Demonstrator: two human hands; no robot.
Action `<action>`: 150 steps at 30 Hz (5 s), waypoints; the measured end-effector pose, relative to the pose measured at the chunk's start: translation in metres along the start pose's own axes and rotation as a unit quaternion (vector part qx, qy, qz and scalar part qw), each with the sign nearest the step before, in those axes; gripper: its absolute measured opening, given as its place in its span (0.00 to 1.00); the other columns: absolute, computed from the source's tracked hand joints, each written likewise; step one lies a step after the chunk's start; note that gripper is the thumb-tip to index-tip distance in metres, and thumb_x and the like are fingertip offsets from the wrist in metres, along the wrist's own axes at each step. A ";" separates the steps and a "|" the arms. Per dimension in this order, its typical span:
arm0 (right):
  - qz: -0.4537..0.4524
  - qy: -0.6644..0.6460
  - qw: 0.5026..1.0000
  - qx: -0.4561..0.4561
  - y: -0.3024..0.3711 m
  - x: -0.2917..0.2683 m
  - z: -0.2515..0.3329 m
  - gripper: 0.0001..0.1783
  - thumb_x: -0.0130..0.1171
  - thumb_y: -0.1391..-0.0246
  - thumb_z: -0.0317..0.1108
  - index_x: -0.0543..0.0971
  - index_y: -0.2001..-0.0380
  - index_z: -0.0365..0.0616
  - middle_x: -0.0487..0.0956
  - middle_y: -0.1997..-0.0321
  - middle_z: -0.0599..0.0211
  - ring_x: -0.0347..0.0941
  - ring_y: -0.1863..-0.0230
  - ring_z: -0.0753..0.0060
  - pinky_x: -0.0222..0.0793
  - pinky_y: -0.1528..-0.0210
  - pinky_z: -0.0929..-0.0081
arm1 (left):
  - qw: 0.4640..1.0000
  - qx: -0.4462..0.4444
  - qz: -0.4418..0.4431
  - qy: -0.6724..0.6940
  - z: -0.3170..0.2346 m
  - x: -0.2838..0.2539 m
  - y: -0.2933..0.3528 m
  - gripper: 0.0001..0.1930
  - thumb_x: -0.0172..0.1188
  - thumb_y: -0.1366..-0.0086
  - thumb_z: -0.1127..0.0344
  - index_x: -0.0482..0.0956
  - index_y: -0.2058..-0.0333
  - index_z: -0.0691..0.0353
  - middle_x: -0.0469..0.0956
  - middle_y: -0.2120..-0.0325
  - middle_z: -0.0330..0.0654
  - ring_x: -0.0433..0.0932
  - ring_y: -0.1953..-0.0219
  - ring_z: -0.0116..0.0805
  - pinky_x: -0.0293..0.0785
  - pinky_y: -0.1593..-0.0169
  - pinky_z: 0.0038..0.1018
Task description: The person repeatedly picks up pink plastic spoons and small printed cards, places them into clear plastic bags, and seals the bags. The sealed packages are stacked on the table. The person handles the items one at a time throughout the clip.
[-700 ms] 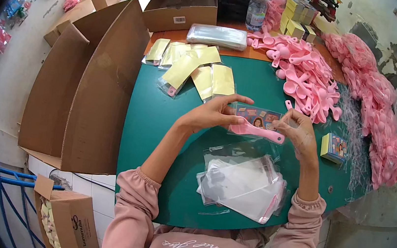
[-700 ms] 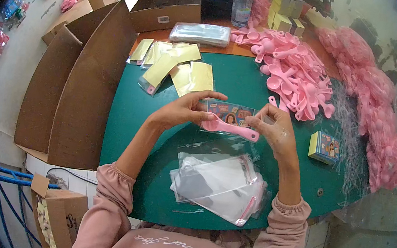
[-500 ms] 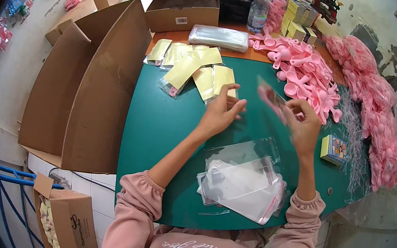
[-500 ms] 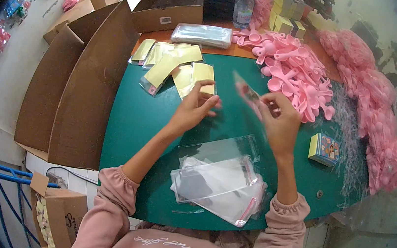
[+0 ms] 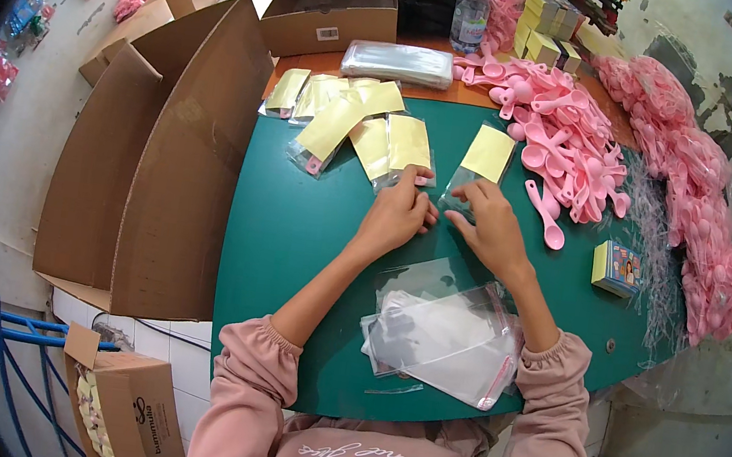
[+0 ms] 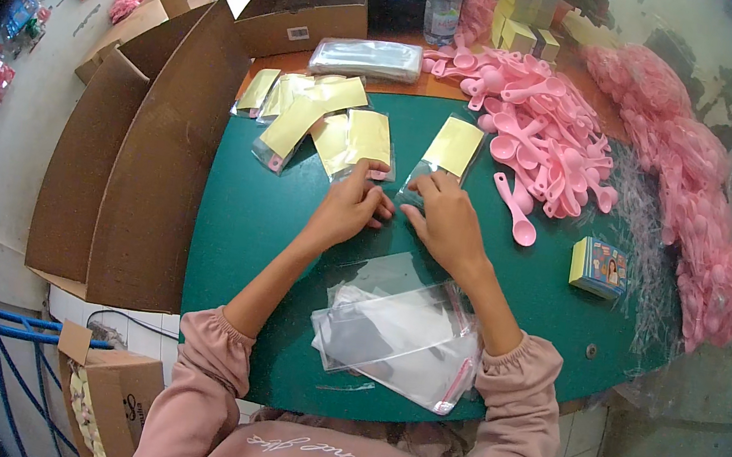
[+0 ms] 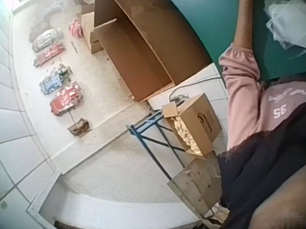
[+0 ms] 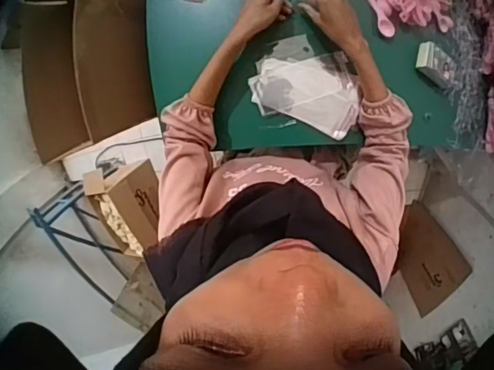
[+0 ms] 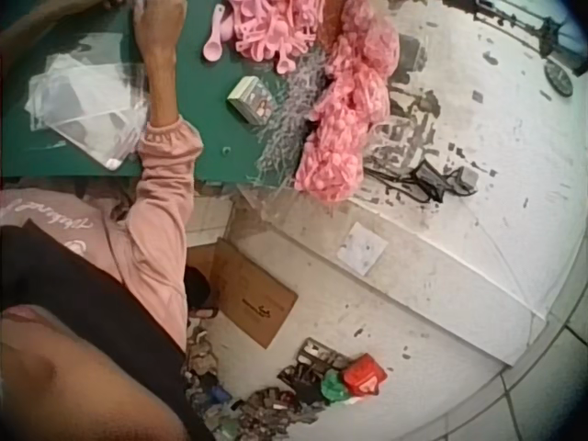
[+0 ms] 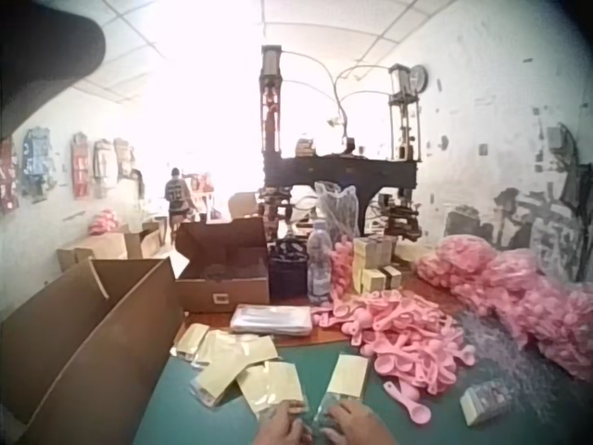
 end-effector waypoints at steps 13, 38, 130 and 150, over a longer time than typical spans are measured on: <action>0.032 -0.079 0.996 0.023 0.000 0.002 0.005 0.07 0.57 0.57 0.28 0.71 0.75 0.40 0.70 0.73 0.59 0.68 0.70 0.59 0.63 0.65 0.66 | 0.999 -0.020 -0.021 0.035 -0.003 -0.007 0.001 0.13 0.44 0.34 0.66 0.64 0.53 0.63 0.75 0.67 0.47 0.78 0.64 0.34 0.77 0.64 0.26; 0.050 0.010 0.994 -0.098 0.013 -0.003 0.023 0.07 0.56 0.60 0.26 0.69 0.76 0.41 0.68 0.73 0.59 0.66 0.67 0.59 0.62 0.63 0.67 | 0.980 -0.093 0.075 0.160 0.000 0.003 0.005 0.27 0.51 0.39 0.70 0.52 0.43 0.61 0.76 0.66 0.47 0.78 0.65 0.32 0.76 0.61 0.24; -0.062 0.098 0.975 0.188 0.027 -0.049 -0.056 0.19 0.52 0.55 0.23 0.71 0.56 0.37 0.69 0.64 0.56 0.69 0.62 0.55 0.66 0.59 0.65 | 0.966 0.135 0.037 -0.216 -0.016 0.050 0.032 0.15 0.59 0.50 0.71 0.74 0.61 0.63 0.70 0.73 0.44 0.72 0.72 0.39 0.69 0.65 0.33; -0.258 -0.115 0.950 0.135 0.025 -0.075 -0.015 0.06 0.50 0.47 0.25 0.73 0.65 0.37 0.73 0.73 0.66 0.69 0.75 0.79 0.66 0.72 0.82 | 0.980 -0.050 0.098 0.168 -0.016 0.003 0.008 0.15 0.58 0.43 0.69 0.71 0.58 0.69 0.79 0.70 0.43 0.77 0.65 0.24 0.72 0.61 0.19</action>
Point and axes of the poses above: each hand's wrist, its own y-axis away from the middle knuckle, its own x-axis out of the palm, z = x × y, the point moved 2 cm from there along -y, towards the middle knuckle
